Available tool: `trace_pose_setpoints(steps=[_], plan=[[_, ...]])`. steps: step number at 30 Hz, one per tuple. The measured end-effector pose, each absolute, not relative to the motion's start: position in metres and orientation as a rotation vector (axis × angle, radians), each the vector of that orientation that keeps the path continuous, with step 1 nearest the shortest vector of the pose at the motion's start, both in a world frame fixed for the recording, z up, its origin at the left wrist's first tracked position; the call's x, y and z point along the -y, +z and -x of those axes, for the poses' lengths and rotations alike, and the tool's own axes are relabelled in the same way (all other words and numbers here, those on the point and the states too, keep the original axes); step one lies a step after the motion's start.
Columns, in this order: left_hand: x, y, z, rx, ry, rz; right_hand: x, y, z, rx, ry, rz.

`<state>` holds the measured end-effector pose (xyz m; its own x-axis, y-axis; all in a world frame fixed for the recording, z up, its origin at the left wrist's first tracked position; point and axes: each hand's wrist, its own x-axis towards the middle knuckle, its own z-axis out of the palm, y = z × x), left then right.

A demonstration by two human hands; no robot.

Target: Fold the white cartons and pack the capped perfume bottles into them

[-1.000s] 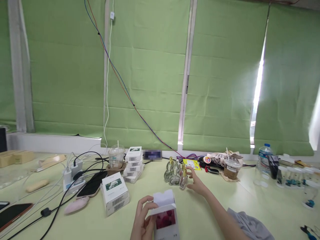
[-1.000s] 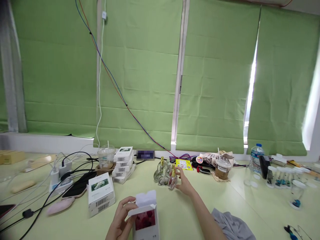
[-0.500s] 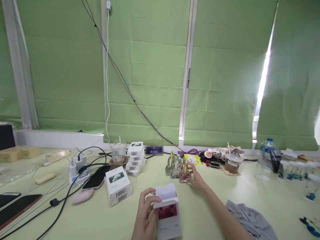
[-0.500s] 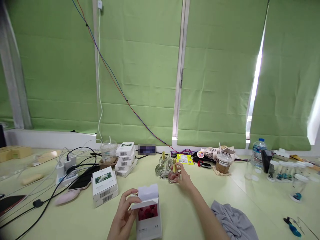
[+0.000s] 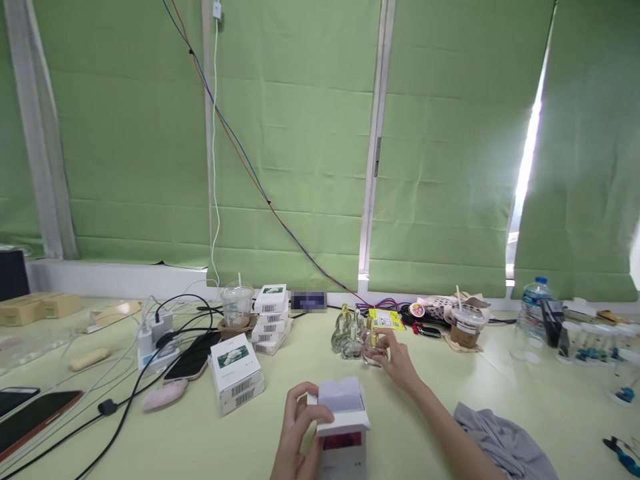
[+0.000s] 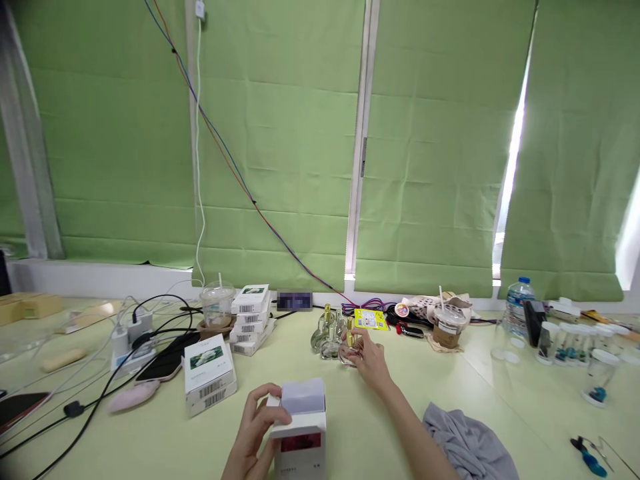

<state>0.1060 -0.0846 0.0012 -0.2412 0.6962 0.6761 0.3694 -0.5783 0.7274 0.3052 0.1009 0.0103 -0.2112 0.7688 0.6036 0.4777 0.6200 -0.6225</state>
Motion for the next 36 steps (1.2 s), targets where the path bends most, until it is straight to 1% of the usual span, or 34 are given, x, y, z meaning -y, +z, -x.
trace_pose_setpoints(steps=[4,7,8,10,13,16,19,22,24,26,36], plan=[[0.086,0.004,-0.115,-1.335,1.954,-1.79,-0.057,0.045,-0.305,1.685,0.432,0.846],[0.087,0.006,-0.116,-1.34,1.949,-1.793,-0.013,0.07,-0.297,1.555,0.801,0.569],[0.087,0.006,-0.115,-1.33,1.937,-1.797,0.0,0.075,-0.294,1.589,0.86,0.507],[0.087,0.004,-0.112,-1.293,1.913,-1.8,0.02,0.082,-0.286,1.698,0.855,0.477],[0.085,-0.002,-0.108,-1.26,1.905,-1.782,0.032,0.081,-0.278,1.823,0.739,0.506],[0.082,-0.009,-0.109,-1.311,1.944,-1.761,0.029,0.074,-0.278,1.827,0.655,0.534],[0.08,-0.014,-0.113,-1.145,2.001,-1.654,0.025,0.066,-0.28,1.842,0.637,0.539],[0.081,-0.011,-0.115,-0.984,1.842,-1.42,0.027,0.057,-0.281,1.913,0.673,0.558],[0.081,-0.007,-0.113,-0.99,1.649,-1.312,0.03,0.052,-0.28,1.972,0.704,0.597],[0.082,-0.005,-0.11,-1.009,1.54,-1.272,0.033,0.049,-0.279,2.016,0.733,0.634],[0.089,0.009,-0.112,-1.012,1.556,-1.263,0.035,0.041,-0.281,2.011,0.79,0.599]])
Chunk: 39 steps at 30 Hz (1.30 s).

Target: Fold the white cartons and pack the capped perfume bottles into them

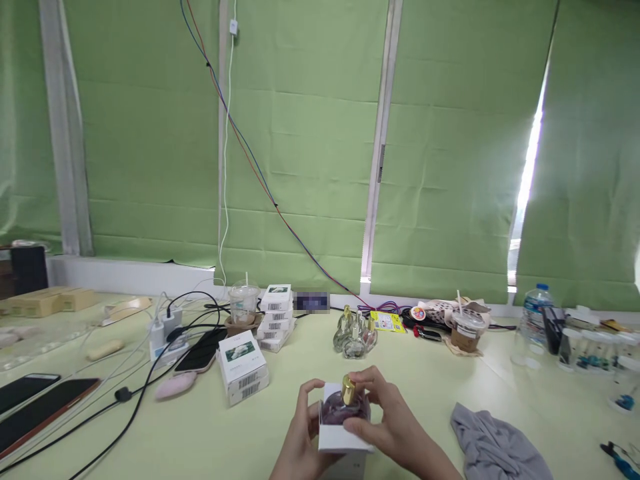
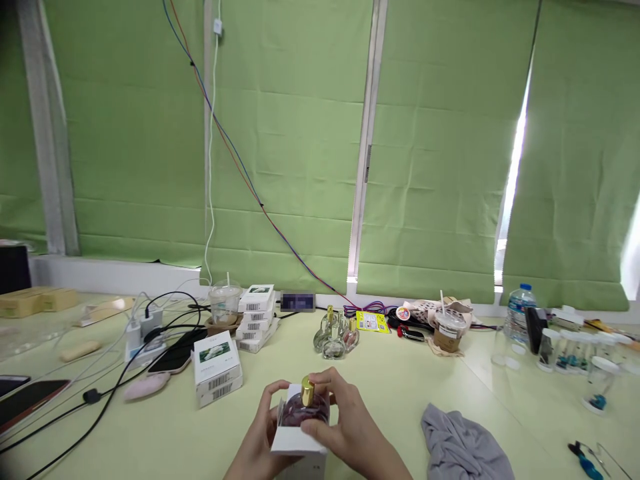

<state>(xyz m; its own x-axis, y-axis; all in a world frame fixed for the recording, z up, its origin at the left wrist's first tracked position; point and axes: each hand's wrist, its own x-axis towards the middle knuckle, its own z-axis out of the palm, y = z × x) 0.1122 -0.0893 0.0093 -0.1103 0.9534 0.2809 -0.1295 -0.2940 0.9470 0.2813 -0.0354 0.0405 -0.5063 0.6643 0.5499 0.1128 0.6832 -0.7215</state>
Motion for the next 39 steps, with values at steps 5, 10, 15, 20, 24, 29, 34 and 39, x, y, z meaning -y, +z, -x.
trace_pose_setpoints(steps=[5,10,15,20,24,29,34,39], plan=[[0.091,0.012,-0.115,-0.983,1.57,-1.241,0.038,0.041,-0.28,1.998,0.779,0.632],[0.083,0.006,-0.111,-0.988,1.515,-1.172,0.04,0.045,-0.278,2.065,0.654,0.616],[0.082,0.006,-0.111,-1.079,1.51,-1.141,0.041,0.044,-0.277,2.054,0.485,0.526],[0.083,0.002,-0.11,-1.01,1.555,-1.295,0.042,0.037,-0.279,2.072,0.44,0.598],[0.083,-0.002,-0.108,-0.978,1.568,-1.341,0.044,0.036,-0.279,2.109,0.421,0.54],[0.082,-0.005,-0.107,-0.969,1.568,-1.376,0.046,0.039,-0.277,2.111,0.31,0.396],[0.081,-0.009,-0.107,-0.97,1.614,-1.478,0.048,0.034,-0.275,2.091,0.157,0.295],[0.084,-0.012,-0.106,-1.01,1.632,-1.601,0.051,0.026,-0.28,2.099,0.207,0.488]])
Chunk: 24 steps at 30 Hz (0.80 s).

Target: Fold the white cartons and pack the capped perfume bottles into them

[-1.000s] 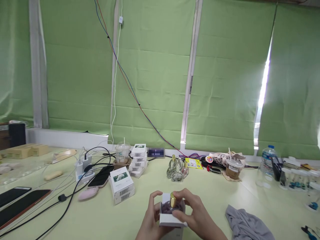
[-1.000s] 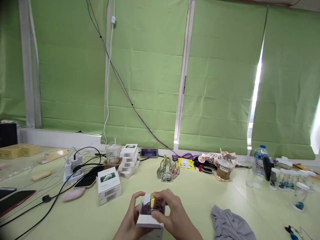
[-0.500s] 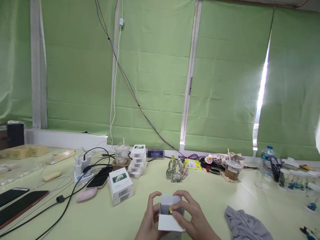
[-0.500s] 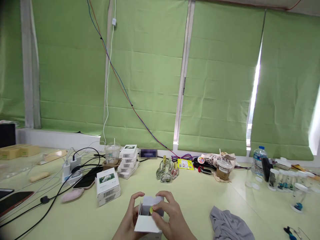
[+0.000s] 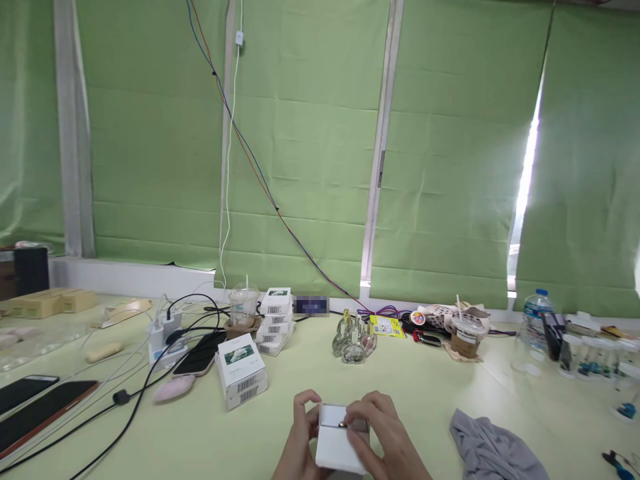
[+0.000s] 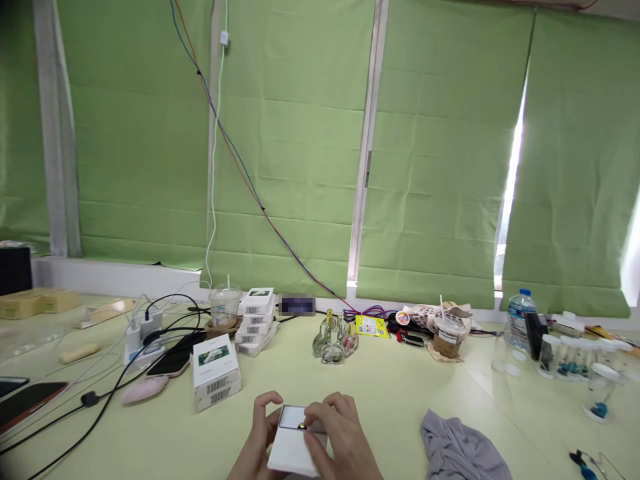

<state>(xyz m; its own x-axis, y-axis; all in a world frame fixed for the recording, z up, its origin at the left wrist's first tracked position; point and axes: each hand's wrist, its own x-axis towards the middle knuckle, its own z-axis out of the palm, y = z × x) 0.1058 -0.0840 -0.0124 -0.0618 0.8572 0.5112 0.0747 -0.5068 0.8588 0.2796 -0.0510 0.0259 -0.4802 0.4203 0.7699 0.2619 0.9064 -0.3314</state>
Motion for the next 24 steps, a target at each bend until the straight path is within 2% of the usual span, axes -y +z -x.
trace_pose_setpoints(steps=[9,13,16,24], plan=[[0.089,-0.006,-0.106,-1.014,1.589,-1.694,0.05,0.02,-0.279,1.874,0.262,0.505],[0.09,0.001,-0.108,-1.038,1.563,-1.667,0.051,0.005,-0.273,1.55,0.572,0.631],[0.093,0.006,-0.107,-1.119,1.511,-1.667,0.053,0.003,-0.274,1.569,0.748,0.569],[0.093,0.008,-0.106,-1.194,1.499,-1.705,0.053,0.025,-0.273,1.742,0.671,0.61]])
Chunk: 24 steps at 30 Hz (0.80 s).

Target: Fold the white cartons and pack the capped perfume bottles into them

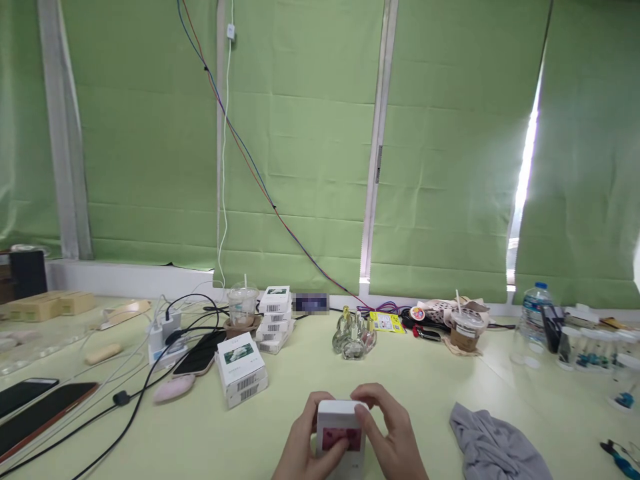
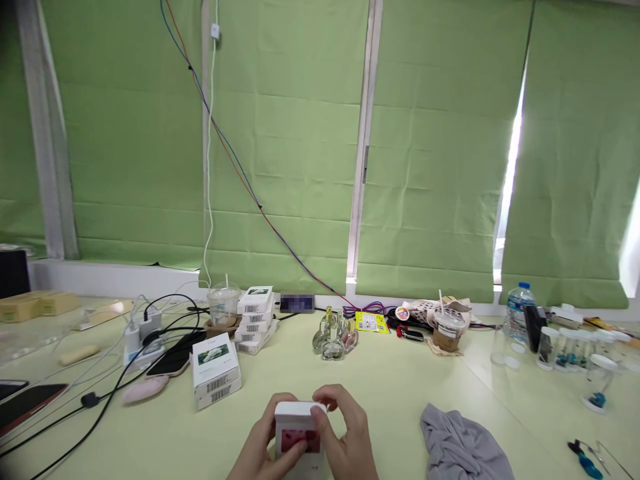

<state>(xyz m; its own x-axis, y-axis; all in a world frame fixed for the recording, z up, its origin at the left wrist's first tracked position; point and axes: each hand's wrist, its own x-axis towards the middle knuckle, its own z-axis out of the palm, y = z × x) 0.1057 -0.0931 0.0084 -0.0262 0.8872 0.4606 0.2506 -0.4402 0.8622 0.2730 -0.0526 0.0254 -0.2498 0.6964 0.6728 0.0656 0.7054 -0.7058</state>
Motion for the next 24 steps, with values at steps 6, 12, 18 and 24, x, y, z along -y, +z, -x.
trace_pose_setpoints(steps=[6,12,18,24], plan=[[0.093,0.01,-0.107,-1.203,1.501,-1.734,0.042,0.032,-0.263,1.587,0.904,0.635],[0.092,0.009,-0.107,-1.165,1.51,-1.65,0.038,0.035,-0.266,1.502,1.127,0.694],[0.091,0.004,-0.105,-1.135,1.519,-1.64,0.039,0.046,-0.268,1.405,1.427,0.761],[0.09,0.001,-0.105,-1.147,1.525,-1.636,0.031,0.046,-0.27,1.388,1.494,0.825]])
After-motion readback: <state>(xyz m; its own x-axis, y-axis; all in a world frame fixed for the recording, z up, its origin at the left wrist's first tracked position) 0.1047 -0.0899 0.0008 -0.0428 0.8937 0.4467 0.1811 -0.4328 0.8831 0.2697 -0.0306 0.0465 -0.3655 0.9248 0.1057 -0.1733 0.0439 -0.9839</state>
